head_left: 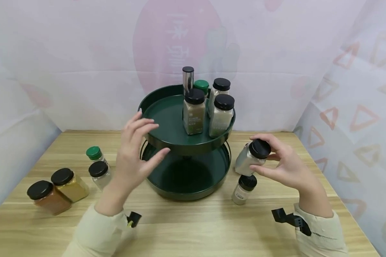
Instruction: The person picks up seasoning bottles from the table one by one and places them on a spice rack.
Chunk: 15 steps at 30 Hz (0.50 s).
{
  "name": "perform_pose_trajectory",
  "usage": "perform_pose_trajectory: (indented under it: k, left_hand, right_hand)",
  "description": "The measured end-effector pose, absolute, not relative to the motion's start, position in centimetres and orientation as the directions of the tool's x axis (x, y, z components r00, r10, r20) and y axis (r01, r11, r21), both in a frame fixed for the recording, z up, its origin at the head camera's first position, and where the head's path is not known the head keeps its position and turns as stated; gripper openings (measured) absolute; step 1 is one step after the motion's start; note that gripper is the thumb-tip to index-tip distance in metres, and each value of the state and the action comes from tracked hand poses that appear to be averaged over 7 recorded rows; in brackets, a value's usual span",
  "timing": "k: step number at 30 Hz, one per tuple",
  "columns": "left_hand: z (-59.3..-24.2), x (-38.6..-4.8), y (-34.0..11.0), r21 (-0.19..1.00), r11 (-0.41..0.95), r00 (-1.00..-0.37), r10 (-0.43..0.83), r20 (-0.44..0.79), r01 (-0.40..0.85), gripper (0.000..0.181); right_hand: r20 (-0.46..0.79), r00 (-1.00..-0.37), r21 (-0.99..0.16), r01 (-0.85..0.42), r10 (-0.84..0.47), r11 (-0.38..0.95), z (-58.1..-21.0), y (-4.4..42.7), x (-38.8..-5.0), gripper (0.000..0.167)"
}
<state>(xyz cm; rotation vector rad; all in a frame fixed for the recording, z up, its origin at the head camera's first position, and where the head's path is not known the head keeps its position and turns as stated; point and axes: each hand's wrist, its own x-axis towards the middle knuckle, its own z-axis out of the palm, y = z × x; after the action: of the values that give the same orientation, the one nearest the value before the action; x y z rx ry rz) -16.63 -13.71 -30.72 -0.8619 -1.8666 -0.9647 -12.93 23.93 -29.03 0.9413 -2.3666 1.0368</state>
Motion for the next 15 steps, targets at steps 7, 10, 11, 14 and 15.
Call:
perform_pose_trajectory:
  k: [7,10,11,14,15]
  left_hand:
    - [-28.7,-19.0,-17.5,0.26,0.44,-0.422,0.323,0.847,0.859,0.073]
    - [-28.6,-19.7,-18.7,0.291,0.455,-0.466,0.338,0.818,0.841,0.075]
    - [-28.6,-19.9,-19.0,0.302,0.463,-0.482,0.343,0.806,0.833,0.074]
    - [-28.8,-20.4,-19.7,0.342,0.483,-0.535,0.348,0.77,0.806,0.07]
    - [-28.9,-20.5,-19.8,0.352,0.489,-0.549,0.35,0.759,0.798,0.069]
  right_hand:
    - [0.569,-0.705,-0.501,-0.705,-0.422,0.503,-28.9,23.9,-12.9,0.074]
    - [0.572,-0.702,-0.501,-0.709,-0.425,0.497,-28.9,23.9,-12.9,0.074]
    - [0.573,-0.701,-0.501,-0.71,-0.426,0.495,-29.0,23.9,-12.9,0.074]
    - [0.573,-0.7,-0.502,-0.711,-0.427,0.492,-29.0,23.8,-12.8,0.073]
    - [0.573,-0.699,-0.503,-0.712,-0.428,0.49,-29.1,23.8,-12.8,0.073]
